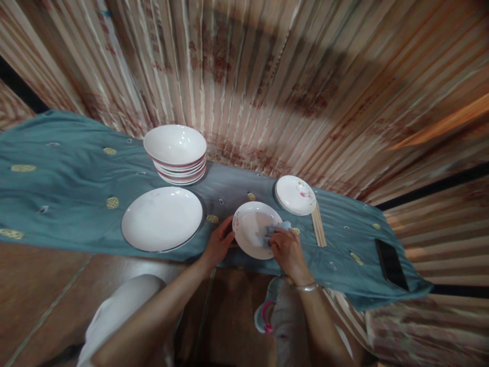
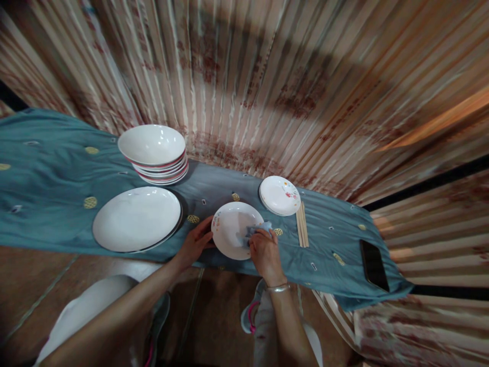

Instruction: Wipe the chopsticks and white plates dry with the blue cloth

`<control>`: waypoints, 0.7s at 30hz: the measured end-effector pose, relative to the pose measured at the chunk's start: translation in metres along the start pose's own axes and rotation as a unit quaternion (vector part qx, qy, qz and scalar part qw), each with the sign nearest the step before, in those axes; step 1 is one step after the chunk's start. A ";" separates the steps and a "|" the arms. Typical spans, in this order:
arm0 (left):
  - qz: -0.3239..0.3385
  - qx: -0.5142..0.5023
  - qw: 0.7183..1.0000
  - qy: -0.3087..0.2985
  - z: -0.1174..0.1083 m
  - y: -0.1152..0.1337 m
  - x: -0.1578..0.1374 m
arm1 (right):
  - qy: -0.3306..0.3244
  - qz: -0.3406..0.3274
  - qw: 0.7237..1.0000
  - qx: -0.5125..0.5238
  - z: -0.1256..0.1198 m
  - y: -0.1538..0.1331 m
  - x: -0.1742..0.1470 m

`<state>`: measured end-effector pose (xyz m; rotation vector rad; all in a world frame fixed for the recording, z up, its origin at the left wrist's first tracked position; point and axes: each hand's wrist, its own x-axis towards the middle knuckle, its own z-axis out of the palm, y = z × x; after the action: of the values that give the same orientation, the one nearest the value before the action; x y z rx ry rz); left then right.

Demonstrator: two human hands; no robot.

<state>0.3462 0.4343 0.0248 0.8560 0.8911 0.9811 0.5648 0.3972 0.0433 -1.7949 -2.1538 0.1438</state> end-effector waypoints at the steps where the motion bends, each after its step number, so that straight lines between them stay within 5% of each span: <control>1: 0.002 -0.002 1.000 -0.001 0.000 0.000 0.000 | 0.006 0.003 1.000 0.004 0.001 0.003 0.000; 9: 0.001 -0.004 1.000 0.005 0.000 -0.001 0.001 | 0.062 -0.003 0.998 0.033 0.016 0.019 0.008; 21: -0.003 -0.012 1.000 0.011 0.001 -0.001 0.000 | 0.053 -0.012 0.998 -0.032 0.022 0.015 0.022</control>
<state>0.3472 0.4336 0.0240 0.8225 0.8978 0.9950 0.5685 0.4242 0.0226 -1.7691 -2.1267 -0.0265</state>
